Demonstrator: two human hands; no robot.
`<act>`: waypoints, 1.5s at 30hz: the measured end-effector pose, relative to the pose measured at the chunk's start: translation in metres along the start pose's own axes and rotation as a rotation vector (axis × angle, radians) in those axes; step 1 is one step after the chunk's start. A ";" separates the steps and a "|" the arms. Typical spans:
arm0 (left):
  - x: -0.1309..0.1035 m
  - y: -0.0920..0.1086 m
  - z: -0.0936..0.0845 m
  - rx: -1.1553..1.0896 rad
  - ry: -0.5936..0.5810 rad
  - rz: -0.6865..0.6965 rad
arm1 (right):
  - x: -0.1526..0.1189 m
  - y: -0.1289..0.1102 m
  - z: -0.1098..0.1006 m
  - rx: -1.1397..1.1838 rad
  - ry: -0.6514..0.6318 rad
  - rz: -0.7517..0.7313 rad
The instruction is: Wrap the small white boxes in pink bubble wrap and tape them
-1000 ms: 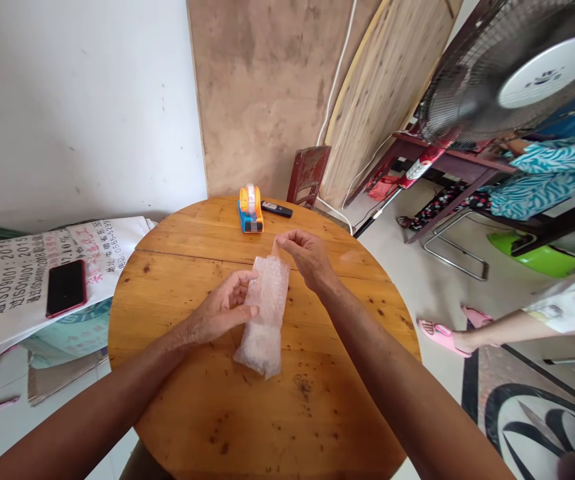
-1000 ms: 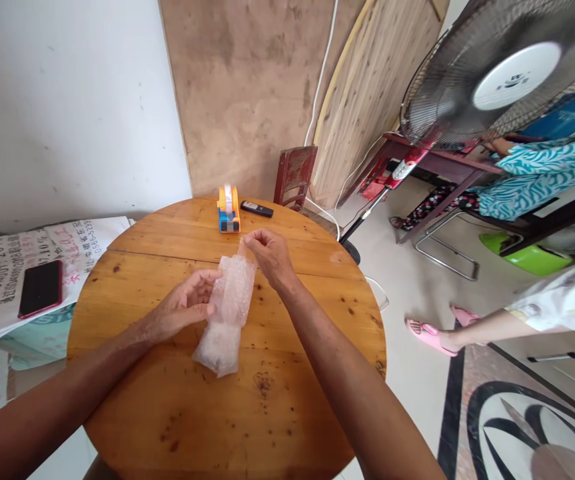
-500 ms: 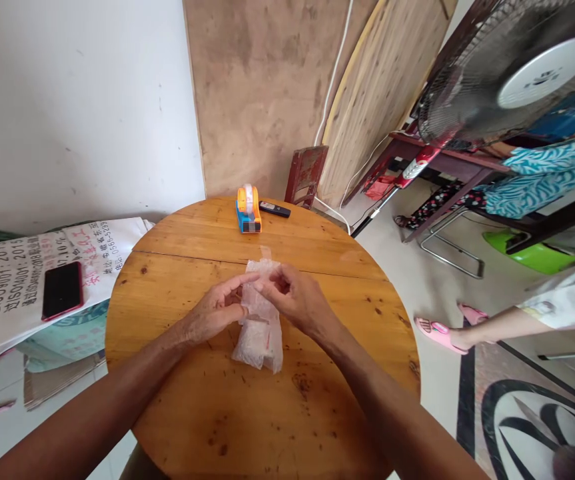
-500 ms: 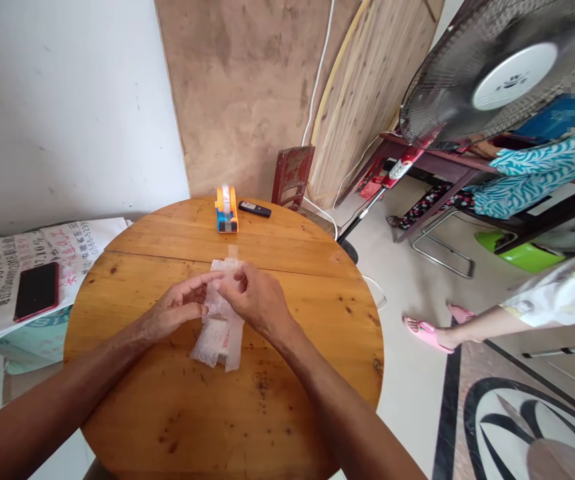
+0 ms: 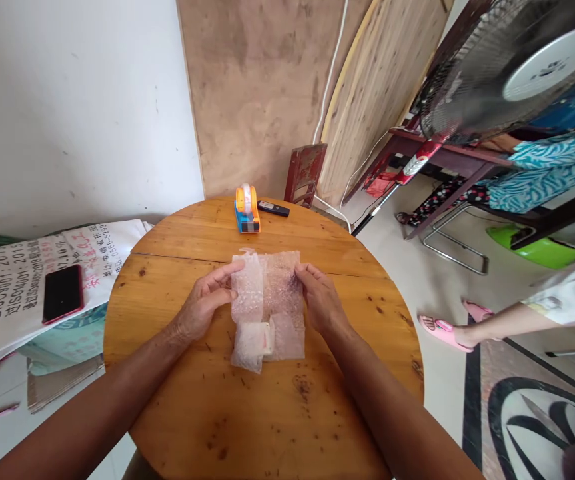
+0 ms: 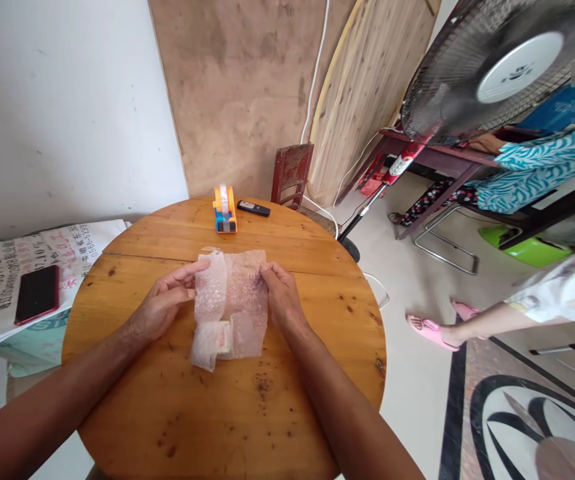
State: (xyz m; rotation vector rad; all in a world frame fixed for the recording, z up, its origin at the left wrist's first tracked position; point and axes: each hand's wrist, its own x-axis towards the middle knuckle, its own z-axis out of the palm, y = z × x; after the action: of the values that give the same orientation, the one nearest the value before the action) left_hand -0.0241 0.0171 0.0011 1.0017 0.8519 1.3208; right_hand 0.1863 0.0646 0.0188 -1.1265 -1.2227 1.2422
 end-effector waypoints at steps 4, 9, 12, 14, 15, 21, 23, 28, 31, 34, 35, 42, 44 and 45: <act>0.001 0.000 -0.001 0.001 -0.020 0.000 | -0.001 0.007 0.001 0.157 0.007 0.088; 0.001 -0.002 0.000 0.040 -0.054 0.009 | -0.008 0.005 0.002 0.310 -0.137 0.259; 0.000 -0.001 0.000 0.062 -0.098 0.006 | -0.010 0.007 0.003 0.246 -0.238 0.264; 0.000 0.001 -0.001 0.159 -0.073 0.031 | -0.009 0.010 0.004 0.184 -0.246 0.269; 0.000 0.002 -0.002 0.244 -0.010 0.077 | -0.009 0.012 0.004 0.161 -0.236 0.275; -0.001 -0.001 -0.004 0.505 0.217 0.279 | -0.009 0.011 0.003 0.230 -0.288 0.266; -0.001 -0.004 -0.001 0.503 0.120 0.213 | -0.010 0.006 0.004 0.272 -0.341 0.256; 0.000 -0.014 0.008 0.511 0.064 0.177 | -0.016 0.001 0.014 0.287 -0.409 0.256; 0.000 -0.013 0.011 0.449 0.100 0.142 | -0.018 0.002 0.019 0.300 -0.423 0.273; 0.002 -0.004 0.011 0.294 0.128 0.039 | -0.015 0.005 0.018 0.343 -0.328 0.280; 0.003 0.000 0.010 0.218 0.151 -0.002 | -0.013 0.006 0.016 0.344 -0.276 0.270; 0.012 0.012 -0.004 -0.173 0.432 -0.140 | -0.003 0.013 -0.001 0.187 -0.027 0.225; 0.013 0.010 -0.005 -0.172 0.443 -0.133 | -0.001 0.013 -0.003 0.182 -0.001 0.213; 0.013 0.009 -0.005 -0.155 0.441 -0.124 | 0.000 0.014 -0.004 0.178 0.010 0.205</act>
State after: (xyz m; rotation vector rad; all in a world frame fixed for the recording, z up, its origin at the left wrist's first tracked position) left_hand -0.0311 0.0308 0.0081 0.5323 1.1022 1.5000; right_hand 0.1898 0.0649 0.0048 -1.1455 -0.9859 1.4675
